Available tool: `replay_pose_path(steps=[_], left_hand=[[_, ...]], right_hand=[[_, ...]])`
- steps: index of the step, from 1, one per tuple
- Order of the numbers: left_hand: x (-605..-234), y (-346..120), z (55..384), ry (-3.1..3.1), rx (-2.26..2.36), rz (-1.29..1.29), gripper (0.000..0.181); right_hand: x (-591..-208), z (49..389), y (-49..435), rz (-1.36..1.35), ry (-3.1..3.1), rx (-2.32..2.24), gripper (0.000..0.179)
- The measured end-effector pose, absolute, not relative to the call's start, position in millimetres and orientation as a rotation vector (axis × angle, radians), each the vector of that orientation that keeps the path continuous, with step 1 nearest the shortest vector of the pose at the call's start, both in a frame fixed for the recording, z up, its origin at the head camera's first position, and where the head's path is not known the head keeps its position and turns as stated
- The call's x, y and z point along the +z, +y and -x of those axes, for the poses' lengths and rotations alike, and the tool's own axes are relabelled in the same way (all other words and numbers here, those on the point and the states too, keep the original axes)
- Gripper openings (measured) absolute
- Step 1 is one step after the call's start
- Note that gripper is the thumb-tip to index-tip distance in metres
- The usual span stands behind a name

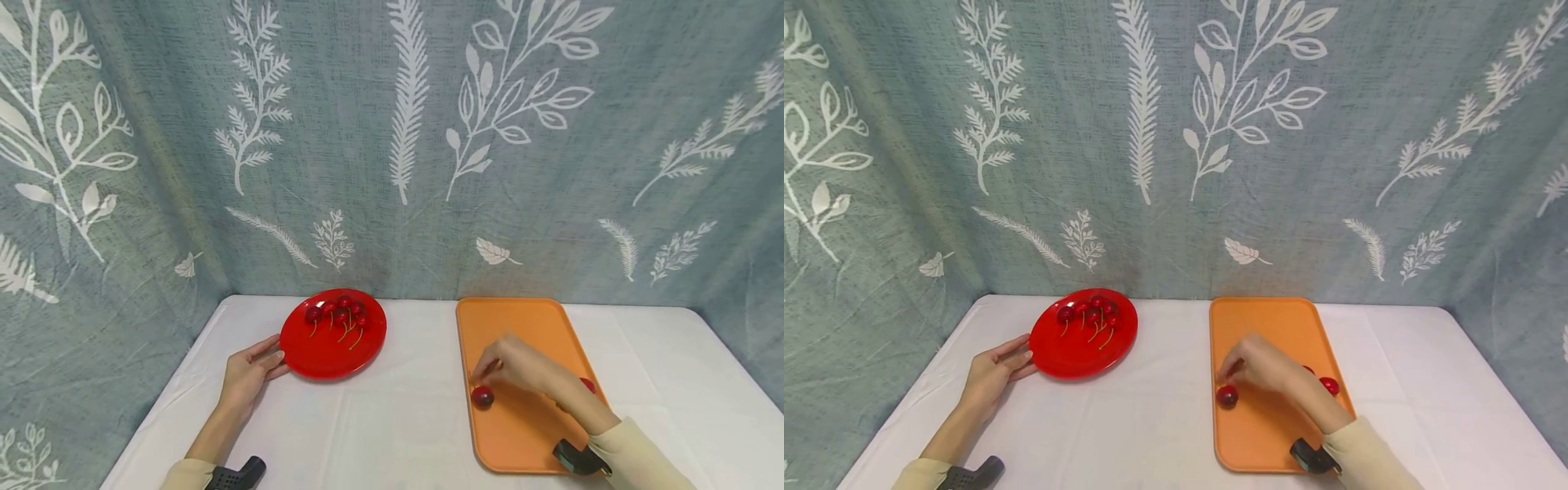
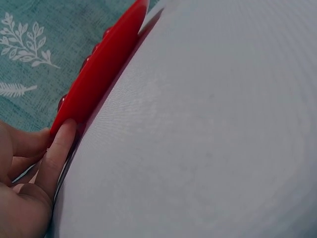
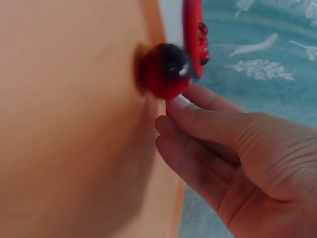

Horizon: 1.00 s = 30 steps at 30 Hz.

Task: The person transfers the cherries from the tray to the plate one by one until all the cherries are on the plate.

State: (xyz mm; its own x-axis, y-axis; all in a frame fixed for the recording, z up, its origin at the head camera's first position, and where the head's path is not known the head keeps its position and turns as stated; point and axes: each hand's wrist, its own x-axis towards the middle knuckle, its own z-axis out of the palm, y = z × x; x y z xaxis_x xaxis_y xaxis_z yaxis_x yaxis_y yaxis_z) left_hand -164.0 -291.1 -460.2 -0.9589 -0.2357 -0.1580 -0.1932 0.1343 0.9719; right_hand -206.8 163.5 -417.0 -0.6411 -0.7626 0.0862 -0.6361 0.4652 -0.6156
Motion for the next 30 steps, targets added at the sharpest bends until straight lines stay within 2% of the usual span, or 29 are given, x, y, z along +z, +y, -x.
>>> replay_pose_path(steps=[7, 16, 30], left_hand=[[-459.3, -292.1, 164.4, -2.36, -1.973, -0.446, 0.051], [-461.2, -292.3, 166.4, -2.352, -1.969, -0.438, 0.051], [-462.1, -292.2, 164.9, -2.356, -1.97, -0.44, 0.051]], right_hand=[[-425.0, 206.6, 165.0, 1.393, 2.543, -0.729, 0.017], [-424.4, 203.7, 167.6, 1.317, 2.629, -0.611, 0.014], [-415.0, 195.4, 176.5, 1.103, 2.575, -0.763, 0.007]])
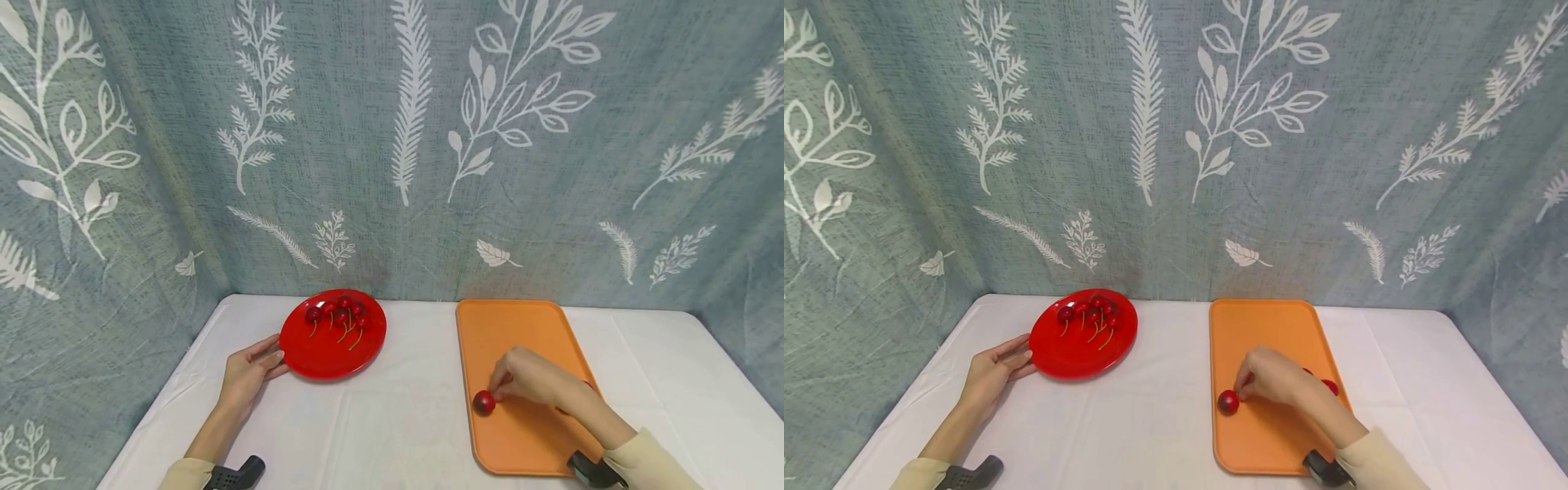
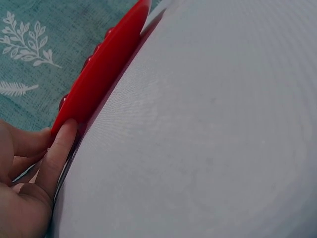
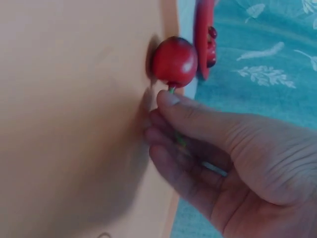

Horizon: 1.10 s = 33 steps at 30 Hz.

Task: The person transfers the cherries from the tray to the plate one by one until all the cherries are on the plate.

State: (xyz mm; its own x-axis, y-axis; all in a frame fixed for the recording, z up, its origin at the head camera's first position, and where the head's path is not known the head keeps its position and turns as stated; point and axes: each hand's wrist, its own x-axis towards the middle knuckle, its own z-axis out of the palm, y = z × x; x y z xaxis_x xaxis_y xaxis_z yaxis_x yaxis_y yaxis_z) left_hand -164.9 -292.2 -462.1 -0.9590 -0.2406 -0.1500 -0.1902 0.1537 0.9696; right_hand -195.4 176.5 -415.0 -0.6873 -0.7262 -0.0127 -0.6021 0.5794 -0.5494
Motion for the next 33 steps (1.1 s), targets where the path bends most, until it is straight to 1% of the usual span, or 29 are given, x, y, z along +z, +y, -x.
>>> replay_pose_path(steps=[4, 11, 15, 18, 21, 24, 33], left_hand=[[-462.9, -292.2, 165.1, -2.348, -1.97, -0.437, 0.051], [-463.9, -292.5, 165.0, -2.356, -1.967, -0.454, 0.052], [-463.4, -292.5, 165.6, -2.351, -1.975, -0.445, 0.052], [-463.0, -292.4, 166.1, -2.344, -1.981, -0.439, 0.051], [-463.7, -291.3, 166.9, -2.342, -1.982, -0.438, 0.051], [-464.1, -290.2, 167.7, -2.344, -1.984, -0.435, 0.051], [-463.3, -292.1, 167.6, -2.343, -2.0, -0.457, 0.052]], right_hand=[[-411.5, 191.7, 177.2, 0.964, 2.602, -0.791, 0.007], [-404.1, 190.3, 175.4, 0.652, 2.588, -0.967, 0.006], [-400.8, 190.8, 170.7, 0.461, 2.49, -1.141, 0.012], [-399.6, 192.6, 166.5, 0.365, 2.382, -1.28, 0.017], [-399.7, 195.1, 163.7, 0.307, 2.276, -1.393, 0.022], [-402.1, 198.1, 162.4, 0.307, 2.169, -1.478, 0.026], [-412.5, 202.1, 137.0, 0.222, 2.126, -1.717, 0.027]])
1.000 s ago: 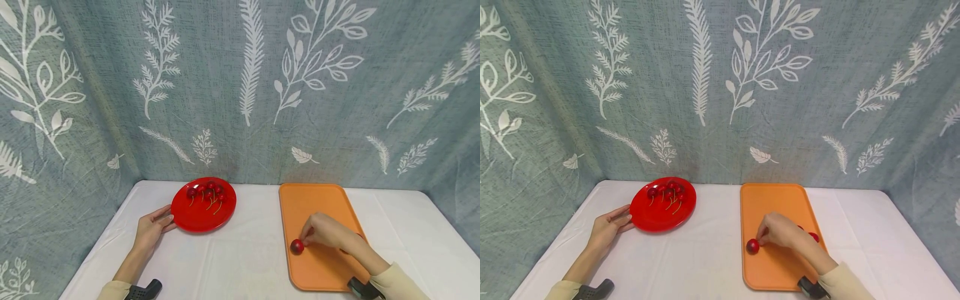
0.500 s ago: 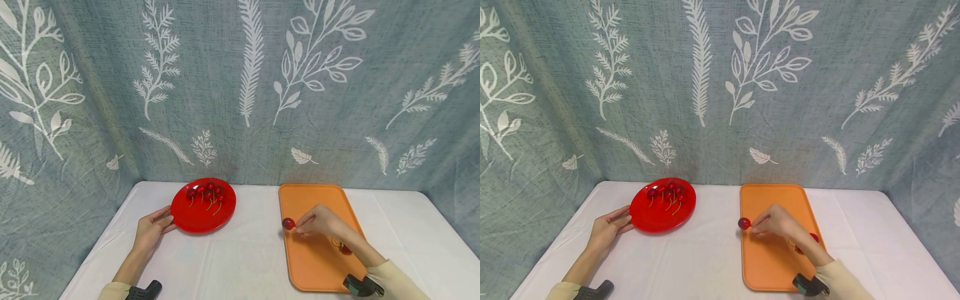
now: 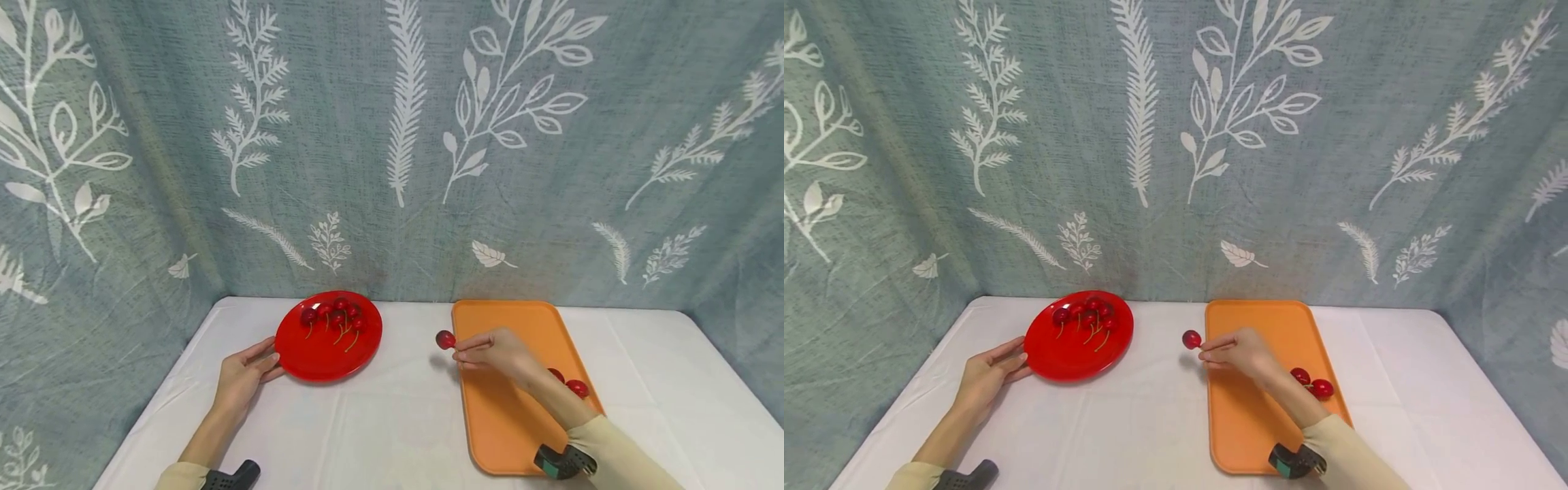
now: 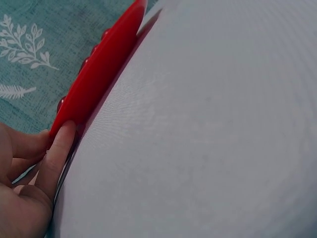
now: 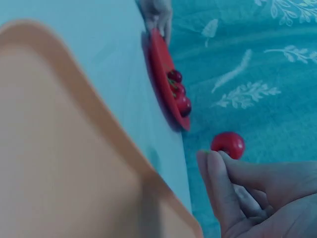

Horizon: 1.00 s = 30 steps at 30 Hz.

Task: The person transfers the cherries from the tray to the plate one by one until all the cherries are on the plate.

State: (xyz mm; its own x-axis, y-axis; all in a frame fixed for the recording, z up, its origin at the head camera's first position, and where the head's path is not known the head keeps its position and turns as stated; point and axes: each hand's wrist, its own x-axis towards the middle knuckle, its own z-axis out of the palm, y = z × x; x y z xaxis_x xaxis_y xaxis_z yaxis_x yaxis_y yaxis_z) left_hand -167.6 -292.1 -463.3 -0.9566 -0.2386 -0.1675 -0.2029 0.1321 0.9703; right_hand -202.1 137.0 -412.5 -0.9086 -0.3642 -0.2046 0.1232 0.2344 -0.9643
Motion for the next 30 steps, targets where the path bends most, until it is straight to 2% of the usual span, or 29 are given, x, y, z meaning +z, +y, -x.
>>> replay_pose_path(steps=[11, 24, 30], left_hand=[[-461.8, -291.0, 166.0, -2.366, -1.966, -0.414, 0.051], [-461.5, -293.7, 165.1, -2.317, -2.033, -0.399, 0.051], [-460.6, -292.0, 166.5, -2.332, -2.03, -0.402, 0.051]], right_hand=[[-424.0, 215.7, 81.6, 0.042, 2.018, -1.978, 0.026], [-431.1, 250.0, 22.1, -0.037, 1.962, -2.089, 0.024], [-434.5, 255.5, -3.2, -0.037, 1.924, -2.129, 0.024]])
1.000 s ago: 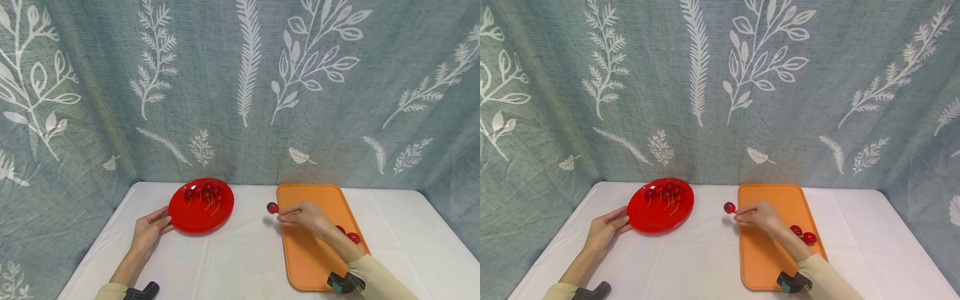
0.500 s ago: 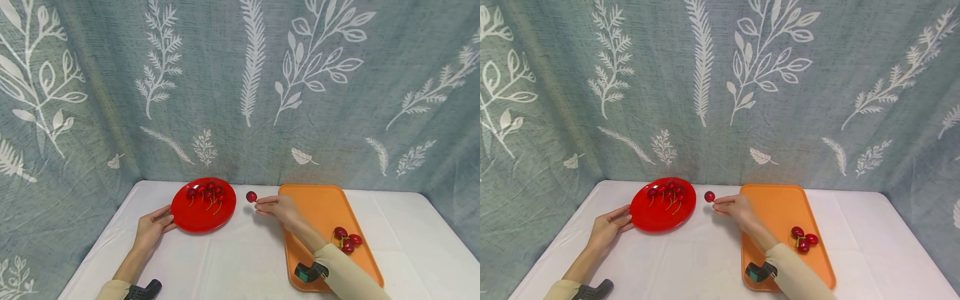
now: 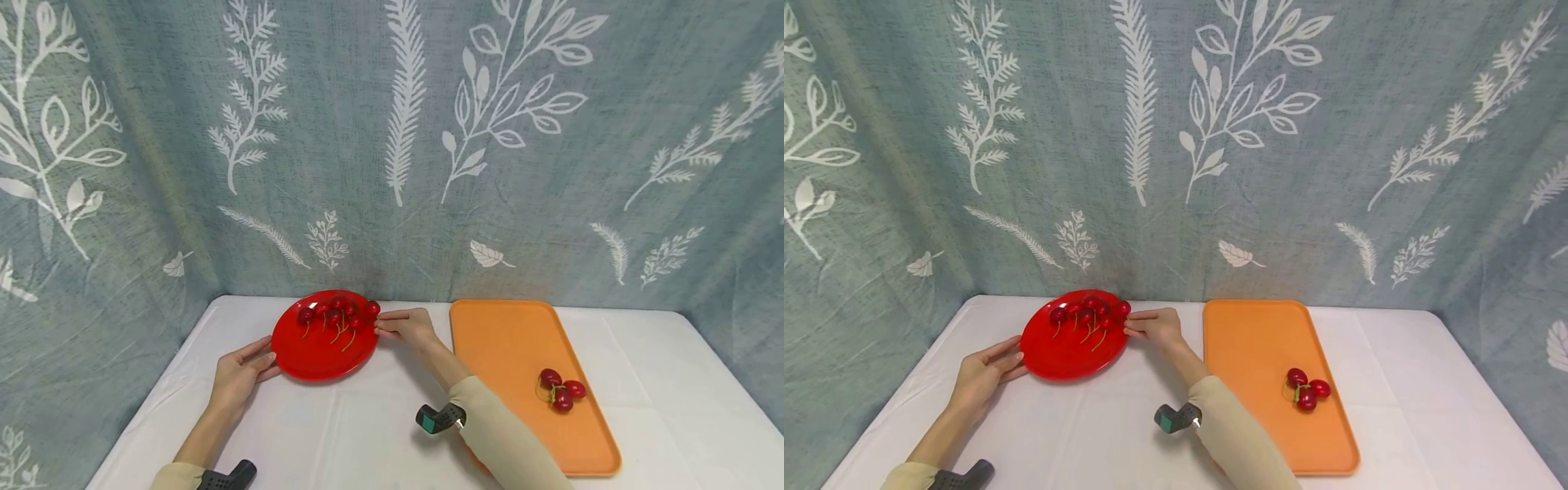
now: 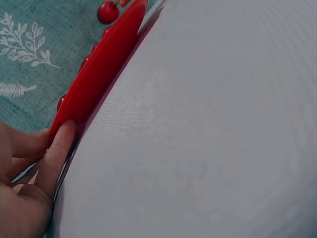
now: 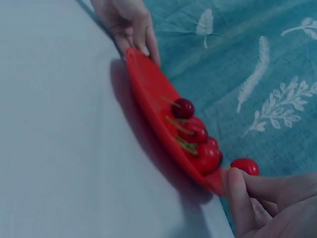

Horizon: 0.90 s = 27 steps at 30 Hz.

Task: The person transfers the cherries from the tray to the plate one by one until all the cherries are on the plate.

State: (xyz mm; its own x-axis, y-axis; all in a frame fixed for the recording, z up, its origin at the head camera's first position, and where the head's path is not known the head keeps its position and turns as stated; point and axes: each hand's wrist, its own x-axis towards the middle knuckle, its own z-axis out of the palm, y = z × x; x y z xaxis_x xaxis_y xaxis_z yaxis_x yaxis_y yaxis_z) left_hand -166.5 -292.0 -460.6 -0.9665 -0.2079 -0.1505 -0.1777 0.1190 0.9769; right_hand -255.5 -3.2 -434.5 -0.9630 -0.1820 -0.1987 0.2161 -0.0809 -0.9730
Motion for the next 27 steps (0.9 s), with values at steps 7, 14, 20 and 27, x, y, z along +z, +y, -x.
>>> replay_pose_path(steps=[7, 14, 20, 27], left_hand=[[-461.1, -292.1, 164.7, -2.337, -2.008, -0.405, 0.052], [-460.3, -291.0, 165.8, -2.326, -2.017, -0.411, 0.051], [-459.8, -290.3, 165.6, -2.34, -1.997, -0.408, 0.051], [-463.0, -291.8, 164.6, -2.348, -1.982, -0.418, 0.052]], right_hand=[[-436.6, 255.8, -21.7, -0.087, 2.018, -2.181, 0.019], [-435.6, 253.9, -29.2, -0.119, 2.235, -2.037, 0.012], [-432.5, 252.1, -32.8, -0.115, 2.38, -1.934, 0.008], [-430.2, 248.8, -33.5, -0.066, 2.403, -1.922, 0.008]])
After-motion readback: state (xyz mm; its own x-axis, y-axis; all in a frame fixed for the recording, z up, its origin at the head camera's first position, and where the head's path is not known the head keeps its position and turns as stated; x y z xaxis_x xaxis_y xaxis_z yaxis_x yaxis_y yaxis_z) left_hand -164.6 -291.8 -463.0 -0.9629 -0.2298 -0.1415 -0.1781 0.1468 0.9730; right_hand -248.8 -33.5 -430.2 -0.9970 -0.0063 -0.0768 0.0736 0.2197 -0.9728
